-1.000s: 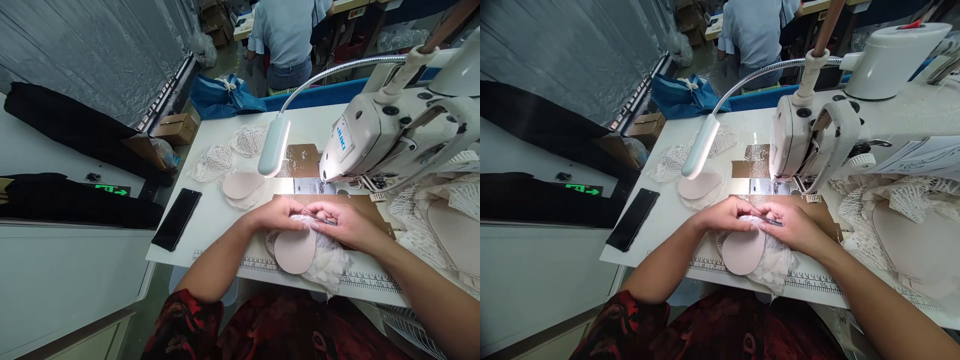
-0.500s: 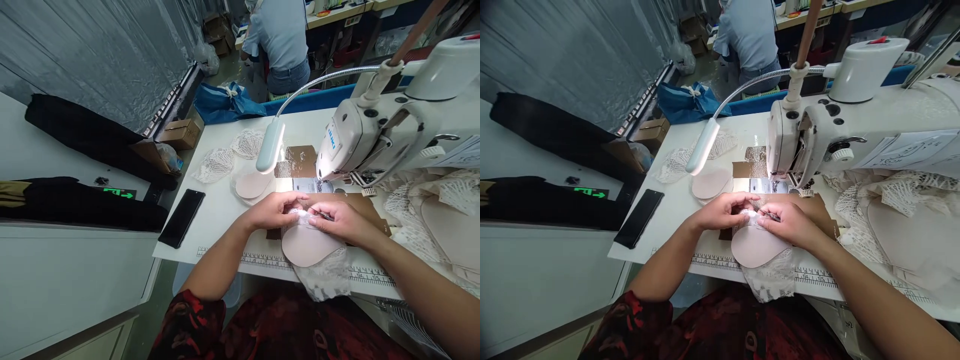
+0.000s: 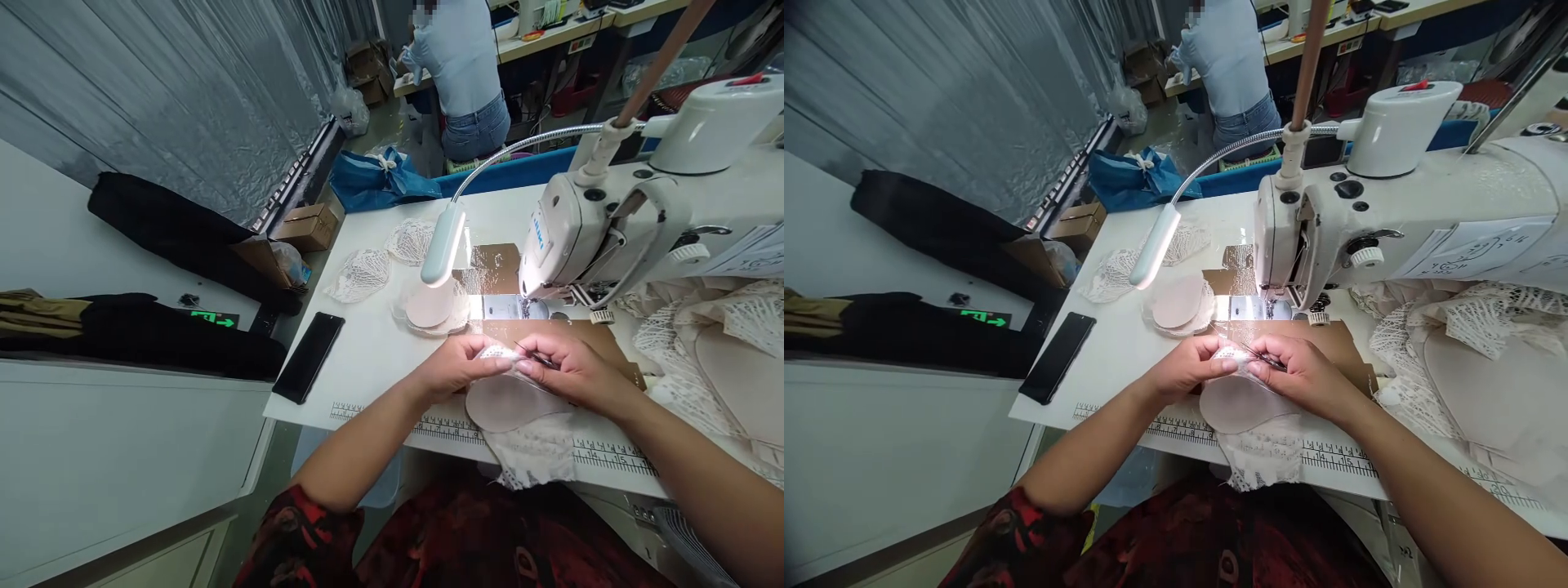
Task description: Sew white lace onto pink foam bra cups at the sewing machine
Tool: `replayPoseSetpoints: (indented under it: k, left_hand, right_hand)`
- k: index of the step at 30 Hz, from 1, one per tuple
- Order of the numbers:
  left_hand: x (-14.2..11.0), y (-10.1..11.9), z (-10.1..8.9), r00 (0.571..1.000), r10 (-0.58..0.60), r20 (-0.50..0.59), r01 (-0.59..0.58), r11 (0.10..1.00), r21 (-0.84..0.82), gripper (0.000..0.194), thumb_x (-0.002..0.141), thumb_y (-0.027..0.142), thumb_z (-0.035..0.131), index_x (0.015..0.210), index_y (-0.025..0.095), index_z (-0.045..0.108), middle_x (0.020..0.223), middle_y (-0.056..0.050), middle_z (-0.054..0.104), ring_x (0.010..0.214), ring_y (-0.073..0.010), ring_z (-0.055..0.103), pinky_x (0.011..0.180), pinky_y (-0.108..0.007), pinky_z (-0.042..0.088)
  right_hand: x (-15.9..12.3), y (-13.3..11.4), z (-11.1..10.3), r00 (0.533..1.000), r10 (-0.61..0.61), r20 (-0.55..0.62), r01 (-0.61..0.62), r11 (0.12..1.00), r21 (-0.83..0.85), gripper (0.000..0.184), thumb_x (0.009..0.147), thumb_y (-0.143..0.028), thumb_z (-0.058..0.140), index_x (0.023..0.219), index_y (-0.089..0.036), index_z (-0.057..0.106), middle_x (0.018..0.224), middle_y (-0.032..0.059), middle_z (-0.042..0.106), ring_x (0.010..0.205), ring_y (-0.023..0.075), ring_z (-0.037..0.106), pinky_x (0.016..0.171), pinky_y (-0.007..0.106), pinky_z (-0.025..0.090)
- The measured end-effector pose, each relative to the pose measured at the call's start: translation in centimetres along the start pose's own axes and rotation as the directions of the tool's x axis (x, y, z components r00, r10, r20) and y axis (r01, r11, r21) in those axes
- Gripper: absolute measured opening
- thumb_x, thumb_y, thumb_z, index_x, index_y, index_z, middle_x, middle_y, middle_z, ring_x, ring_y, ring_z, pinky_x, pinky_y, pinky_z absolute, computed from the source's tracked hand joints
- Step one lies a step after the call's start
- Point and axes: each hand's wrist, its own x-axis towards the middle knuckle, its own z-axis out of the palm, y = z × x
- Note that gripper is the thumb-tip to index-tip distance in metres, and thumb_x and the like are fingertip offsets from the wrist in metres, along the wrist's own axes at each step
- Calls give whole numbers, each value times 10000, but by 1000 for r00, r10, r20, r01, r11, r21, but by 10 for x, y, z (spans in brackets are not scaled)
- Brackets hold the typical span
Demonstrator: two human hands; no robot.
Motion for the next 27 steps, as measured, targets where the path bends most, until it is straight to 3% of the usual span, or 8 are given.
replayPoseSetpoints:
  k: [3, 6, 9, 14, 22, 25, 27]
  left_hand:
    - [8, -6, 9, 996, 52, -72, -56, 996, -63, 422, 698, 483, 799, 873, 111, 700, 705, -4, 602, 604, -79, 507, 598, -219, 402]
    - [10, -9, 9, 987, 142, -73, -145, 989, -37, 388, 719, 453, 790, 874, 103, 724, 819, -49, 663, 738, -121, 577, 690, -242, 440]
    - [11, -11, 7, 981, 184, -59, -183, 983, 26, 357, 757, 427, 763, 903, 102, 737, 815, -52, 660, 734, -121, 567, 679, -238, 427]
    - [15, -14, 4, 984, 179, 24, -180, 981, 70, 367, 765, 443, 741, 752, 79, 692, 691, -23, 557, 650, -104, 482, 598, -229, 359]
    - [18, -14, 4, 985, 166, 40, -169, 978, 121, 404, 795, 461, 690, 643, 107, 570, 659, 7, 465, 609, -86, 411, 551, -221, 306]
    - [7, -4, 3, 980, 194, 32, -194, 925, 328, 399, 839, 468, 631, 642, 128, 562, 622, 20, 460, 590, -89, 414, 561, -223, 331]
    - [-3, 8, -2, 965, 262, 10, -219, 783, 582, 380, 853, 445, 619, 632, 139, 572, 601, 19, 481, 593, -99, 439, 588, -231, 358]
  right_hand:
    - [-1, 7, -2, 999, 37, -6, -36, 998, 52, 313, 876, -500, 568, 1014, -219, 586, 860, 28, 622, 782, 181, 588, 676, 295, 472]
    - [-2, 10, -8, 997, 21, -72, -18, 999, 41, 379, 876, -542, 540, 1080, -225, 571, 947, 51, 629, 826, 193, 603, 704, 313, 491]
    - [-2, 4, -12, 999, 17, -29, -18, 999, -39, 370, 884, -537, 526, 1057, -224, 620, 926, 51, 640, 809, 192, 600, 705, 322, 483]
    - [0, -9, -10, 993, 102, 62, -100, 994, -39, 333, 865, -503, 574, 1030, -221, 640, 835, 27, 650, 760, 181, 598, 636, 303, 462]
    - [5, 2, 0, 997, 64, -36, -63, 998, 32, 281, 865, -489, 592, 936, -228, 668, 905, 35, 683, 838, 185, 632, 739, 316, 497]
    - [3, 11, -1, 984, 100, -146, -90, 993, 74, 312, 859, -511, 585, 965, -223, 641, 918, 55, 683, 833, 202, 647, 720, 325, 520]
    - [1, 15, -2, 958, 90, -272, -88, 996, 20, 325, 854, -500, 595, 1031, -228, 609, 948, 63, 684, 860, 213, 652, 734, 330, 525]
